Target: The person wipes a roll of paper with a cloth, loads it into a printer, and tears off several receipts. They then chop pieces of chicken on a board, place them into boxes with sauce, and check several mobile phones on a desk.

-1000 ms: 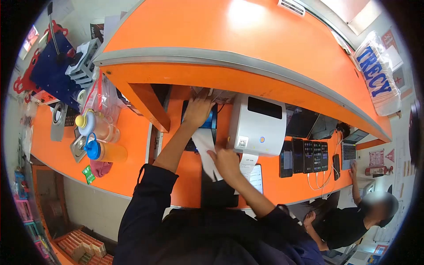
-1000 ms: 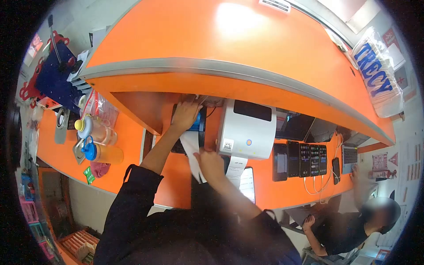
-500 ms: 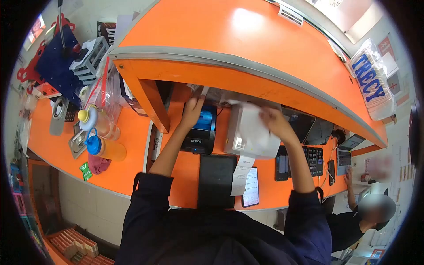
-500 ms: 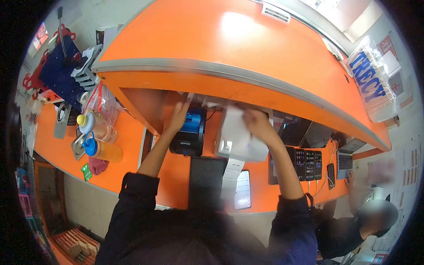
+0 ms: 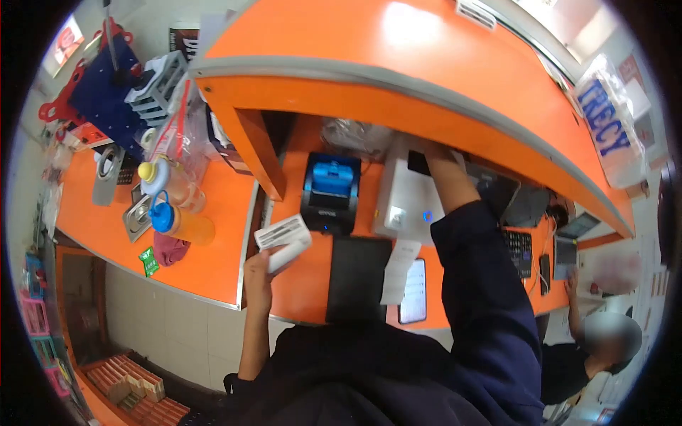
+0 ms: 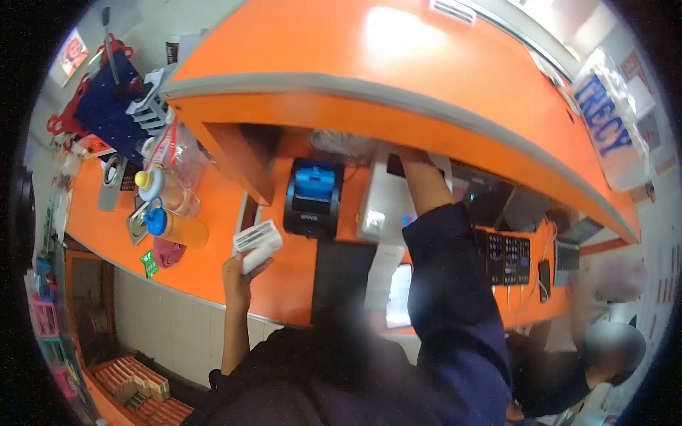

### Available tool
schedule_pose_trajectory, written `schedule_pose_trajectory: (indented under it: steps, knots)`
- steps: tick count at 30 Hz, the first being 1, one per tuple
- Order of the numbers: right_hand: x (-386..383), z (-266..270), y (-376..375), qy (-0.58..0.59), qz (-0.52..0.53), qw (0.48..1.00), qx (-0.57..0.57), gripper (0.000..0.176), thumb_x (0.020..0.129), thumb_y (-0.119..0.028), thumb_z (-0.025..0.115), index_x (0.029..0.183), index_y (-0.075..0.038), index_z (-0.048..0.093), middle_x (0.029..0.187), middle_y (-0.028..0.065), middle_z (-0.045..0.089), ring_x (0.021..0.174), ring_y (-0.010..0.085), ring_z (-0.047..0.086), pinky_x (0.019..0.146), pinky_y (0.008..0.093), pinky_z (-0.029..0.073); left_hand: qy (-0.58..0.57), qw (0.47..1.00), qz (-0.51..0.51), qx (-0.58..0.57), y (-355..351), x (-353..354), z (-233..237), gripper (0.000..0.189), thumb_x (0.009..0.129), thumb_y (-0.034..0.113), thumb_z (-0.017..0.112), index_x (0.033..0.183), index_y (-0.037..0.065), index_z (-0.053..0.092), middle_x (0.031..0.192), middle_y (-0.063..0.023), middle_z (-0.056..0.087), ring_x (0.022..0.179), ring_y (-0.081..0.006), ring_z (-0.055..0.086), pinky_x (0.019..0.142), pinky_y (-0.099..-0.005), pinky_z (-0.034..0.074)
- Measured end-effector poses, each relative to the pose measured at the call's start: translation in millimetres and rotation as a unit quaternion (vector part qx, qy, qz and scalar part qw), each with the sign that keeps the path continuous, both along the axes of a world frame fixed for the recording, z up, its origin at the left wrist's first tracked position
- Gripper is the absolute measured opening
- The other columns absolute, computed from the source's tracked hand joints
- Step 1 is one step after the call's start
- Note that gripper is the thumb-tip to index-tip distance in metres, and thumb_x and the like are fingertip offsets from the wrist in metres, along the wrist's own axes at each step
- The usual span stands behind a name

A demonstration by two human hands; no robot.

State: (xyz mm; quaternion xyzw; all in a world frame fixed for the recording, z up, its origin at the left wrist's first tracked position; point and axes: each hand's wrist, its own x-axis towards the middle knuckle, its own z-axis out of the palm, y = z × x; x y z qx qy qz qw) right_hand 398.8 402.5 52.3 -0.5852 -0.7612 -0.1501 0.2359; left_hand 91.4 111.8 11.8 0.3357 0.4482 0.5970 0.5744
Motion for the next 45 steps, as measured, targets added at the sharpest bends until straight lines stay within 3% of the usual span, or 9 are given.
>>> schedule_pose_trajectory:
  steps: [7, 14, 20, 22, 26, 32, 35, 41, 45]
  knots:
    - [9, 38, -132, 0.036, 0.023, 0.998, 0.047, 0.025, 0.079, -0.019, 0.054, 0.099, -0.005, 0.058, 0.099, 0.0169, 0.058, 0.094, 0.0335, 0.054, 0.081, 0.0382, 0.042, -0.028, 0.998, -0.001, -0.051, -32, 1, -29, 0.053, 0.093, 0.038, 0.039, 0.104, -0.01, 0.056, 0.092, -0.018, 0.063, 0.084, -0.0262, 0.064, 0.072, -0.0316, 0.054]
    - [16, -125, -320, 0.609, -0.145, 0.78, -0.01, 0.01, 0.085, -0.006, 0.054, 0.092, 0.001, 0.054, 0.071, 0.0031, 0.053, 0.073, 0.0115, 0.052, 0.06, 0.0264, 0.043, 0.15, 0.988, -0.03, 0.004, -41, 32, -9, 0.028, 0.08, 0.0, 0.06, 0.108, -0.005, 0.058, 0.094, -0.0116, 0.063, 0.086, -0.0115, 0.06, 0.071, -0.0215, 0.048]
    - [14, -148, -290, 0.56, -0.131, 0.809, -0.123, 0.016, 0.085, -0.015, 0.056, 0.089, 0.001, 0.058, 0.073, 0.0044, 0.056, 0.072, 0.0105, 0.052, 0.058, 0.0237, 0.041, 0.158, 0.986, -0.06, 0.008, -48, 43, -4, 0.043, 0.073, -0.012, 0.061, 0.114, -0.001, 0.055, 0.107, -0.0125, 0.058, 0.093, -0.0163, 0.06, 0.074, -0.0232, 0.051]
    - [11, -129, -282, 0.742, -0.134, 0.634, -0.173, 0.02, 0.084, -0.018, 0.059, 0.081, 0.001, 0.059, 0.067, 0.0041, 0.057, 0.063, 0.011, 0.051, 0.057, 0.0259, 0.04, 0.176, 0.983, -0.058, 0.019, -51, 46, 0, 0.043, 0.073, -0.012, 0.06, 0.114, 0.0, 0.055, 0.109, -0.0126, 0.057, 0.094, -0.0163, 0.059, 0.074, -0.0234, 0.051]
    - [-6, -121, -276, 0.506, -0.258, 0.82, -0.075, 0.025, 0.084, -0.016, 0.056, 0.07, 0.004, 0.053, 0.058, 0.019, 0.053, 0.05, 0.0268, 0.051, 0.053, 0.0373, 0.039, 0.198, 0.979, -0.049, 0.022, -62, 46, -1, 0.043, 0.073, -0.012, 0.059, 0.114, 0.0, 0.055, 0.111, -0.012, 0.055, 0.097, -0.0164, 0.058, 0.077, -0.0244, 0.051]
    - [-11, -102, -280, 0.408, -0.236, 0.88, -0.059, 0.026, 0.083, -0.015, 0.055, 0.068, 0.005, 0.052, 0.054, 0.0209, 0.049, 0.05, 0.0295, 0.05, 0.052, 0.0397, 0.037, 0.216, 0.976, -0.041, 0.014, -73, 43, -6, 0.042, 0.076, -0.009, 0.057, 0.116, 0.002, 0.054, 0.113, -0.011, 0.053, 0.1, -0.0168, 0.055, 0.082, -0.027, 0.048]
    - [-1, -117, -272, 0.584, -0.229, 0.77, -0.114, 0.027, 0.082, -0.014, 0.055, 0.065, 0.005, 0.051, 0.052, 0.0157, 0.049, 0.051, 0.0231, 0.051, 0.051, 0.0384, 0.036, 0.226, 0.973, -0.045, 0.016, -76, 44, -5, 0.042, 0.077, -0.008, 0.057, 0.117, 0.002, 0.054, 0.113, -0.0113, 0.053, 0.099, -0.0169, 0.055, 0.081, -0.0274, 0.047]
    - [8, -119, -275, 0.52, -0.245, 0.798, -0.181, 0.026, 0.082, -0.017, 0.058, 0.071, 0.006, 0.059, 0.062, 0.0131, 0.059, 0.058, 0.0172, 0.055, 0.056, 0.0328, 0.042, 0.266, 0.961, -0.078, -0.019, -71, 57, 5, 0.042, 0.078, -0.005, 0.058, 0.119, 0.0, 0.051, 0.12, -0.0147, 0.049, 0.108, -0.0225, 0.051, 0.088, -0.0315, 0.044]
    - [3, -132, -276, 0.719, -0.134, 0.664, -0.154, 0.028, 0.085, -0.02, 0.059, 0.087, 0.008, 0.062, 0.076, 0.0087, 0.064, 0.065, 0.0133, 0.058, 0.059, 0.0267, 0.046, 0.569, 0.758, 0.065, 0.312, -12, 107, 32, 0.043, 0.077, 0.012, 0.062, 0.116, -0.002, 0.051, 0.116, -0.0189, 0.052, 0.107, -0.0343, 0.049, 0.088, -0.0404, 0.041]
